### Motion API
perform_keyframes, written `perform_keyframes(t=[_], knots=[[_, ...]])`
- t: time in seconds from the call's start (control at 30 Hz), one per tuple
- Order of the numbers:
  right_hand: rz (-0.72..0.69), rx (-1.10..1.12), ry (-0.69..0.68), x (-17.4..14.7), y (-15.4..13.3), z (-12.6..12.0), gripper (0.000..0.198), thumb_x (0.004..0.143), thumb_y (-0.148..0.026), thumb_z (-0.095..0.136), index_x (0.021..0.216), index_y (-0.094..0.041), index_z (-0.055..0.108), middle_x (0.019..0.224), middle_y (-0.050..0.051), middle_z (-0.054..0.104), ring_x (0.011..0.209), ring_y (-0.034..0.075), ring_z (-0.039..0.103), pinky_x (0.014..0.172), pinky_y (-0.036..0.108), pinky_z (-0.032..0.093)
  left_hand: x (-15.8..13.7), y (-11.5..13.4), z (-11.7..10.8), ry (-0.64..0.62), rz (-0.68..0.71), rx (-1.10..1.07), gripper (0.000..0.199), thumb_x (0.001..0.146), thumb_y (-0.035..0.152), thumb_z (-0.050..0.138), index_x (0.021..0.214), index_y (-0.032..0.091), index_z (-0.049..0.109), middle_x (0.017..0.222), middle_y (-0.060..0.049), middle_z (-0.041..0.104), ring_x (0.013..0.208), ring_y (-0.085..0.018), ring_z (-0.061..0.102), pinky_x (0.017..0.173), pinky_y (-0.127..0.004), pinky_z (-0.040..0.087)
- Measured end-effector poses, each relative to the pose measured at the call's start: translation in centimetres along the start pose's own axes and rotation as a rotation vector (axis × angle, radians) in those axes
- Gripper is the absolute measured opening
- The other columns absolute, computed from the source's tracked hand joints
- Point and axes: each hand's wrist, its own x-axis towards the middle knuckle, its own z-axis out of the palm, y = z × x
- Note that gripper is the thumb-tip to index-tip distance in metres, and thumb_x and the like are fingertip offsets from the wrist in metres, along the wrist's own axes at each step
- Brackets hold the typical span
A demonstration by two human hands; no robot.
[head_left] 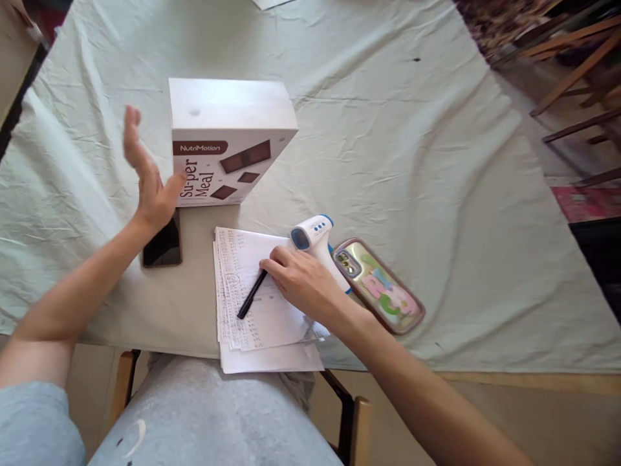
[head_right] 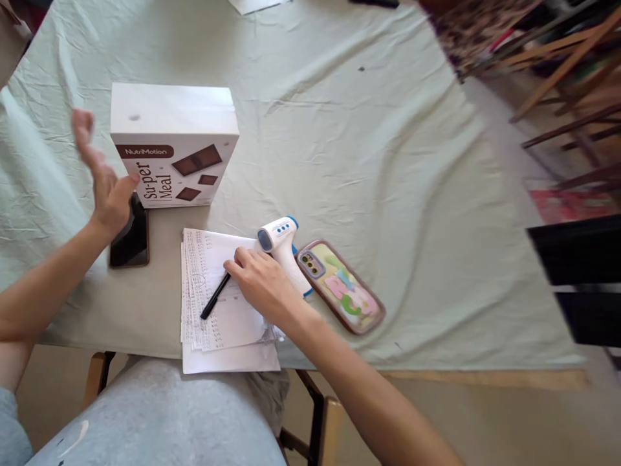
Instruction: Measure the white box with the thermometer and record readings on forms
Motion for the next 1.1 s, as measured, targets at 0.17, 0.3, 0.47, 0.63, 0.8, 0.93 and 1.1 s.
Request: perform_keyframes(t=[0.17,0.3,0.47,0.63,0.8,0.93,1.1], knots=[[0.034,0.127,0.18,0.1,0.4,-1.3,0.016,0.085,-0.007,0.047,0.081,-0.02,0.056,0.071,0.003,0.059,0.059,0.014,0.051,0.056,0.028,0.038,-5.8,8.5,0.1,-0.071,0.562,0.109,0.025,0.091,0.028,0.046,0.112,0.022,0.057,0.115,-0.002,0.054,0.111,-0.014,0.048,0.114,-0.032,0.029],[0.353,0.573,0.402,1.0,-0.4,-1.8,0.014,0.079,-0.016,0.055,0.075,-0.024,0.044,0.062,-0.003,0.055,0.054,0.013,0.053,0.054,0.026,0.042,-9.9,10.5,1.7,-0.477,0.611,0.11,0.016,0.089,0.014,0.046,0.097,0.014,0.06,0.098,-0.003,0.066,0.097,-0.016,0.056,0.104,-0.035,0.039],[0.489,1.125,0.213,3.3,-1.0,-0.9,0.009,0.083,-0.027,0.05,0.086,-0.021,0.056,0.069,0.0,0.065,0.061,0.015,0.061,0.054,0.027,0.047,-11.4,9.8,2.8,-0.719,0.484,0.234,0.03,0.088,0.027,0.048,0.108,0.01,0.061,0.117,-0.014,0.066,0.113,-0.029,0.058,0.101,-0.044,0.046],[0.628,1.117,0.235,4.5,-1.1,0.9,0.023,0.084,-0.039,0.058,0.069,-0.022,0.053,0.049,-0.005,0.052,0.044,0.01,0.046,0.046,0.025,0.039,-11.4,9.7,2.7,-0.775,0.433,0.228,0.032,0.088,0.027,0.048,0.109,0.008,0.062,0.117,-0.016,0.066,0.113,-0.031,0.061,0.097,-0.045,0.051],[0.679,1.01,0.305,4.7,-1.5,1.8,0.026,0.079,-0.034,0.062,0.063,-0.023,0.045,0.049,-0.006,0.05,0.044,0.01,0.046,0.043,0.024,0.037,-11.4,9.7,2.6,-0.76,0.403,0.227,0.032,0.087,0.026,0.05,0.11,0.007,0.062,0.119,-0.016,0.067,0.116,-0.034,0.061,0.098,-0.045,0.051],[0.655,0.835,0.393,4.8,-1.8,1.9,0.033,0.081,-0.03,0.06,0.055,-0.023,0.04,0.045,-0.007,0.044,0.042,0.008,0.041,0.042,0.022,0.035,-11.4,9.8,2.7,-0.745,0.396,0.24,0.031,0.087,0.025,0.049,0.11,0.007,0.062,0.118,-0.016,0.068,0.114,-0.033,0.063,0.098,-0.044,0.053],[0.591,0.775,0.399,4.9,-1.8,2.0,0.033,0.084,-0.025,0.059,0.057,-0.023,0.041,0.046,-0.007,0.046,0.042,0.008,0.041,0.042,0.021,0.036,-11.3,9.8,2.9,-0.74,0.38,0.232,0.03,0.087,0.023,0.048,0.108,0.007,0.063,0.117,-0.016,0.069,0.113,-0.033,0.065,0.097,-0.043,0.054]])
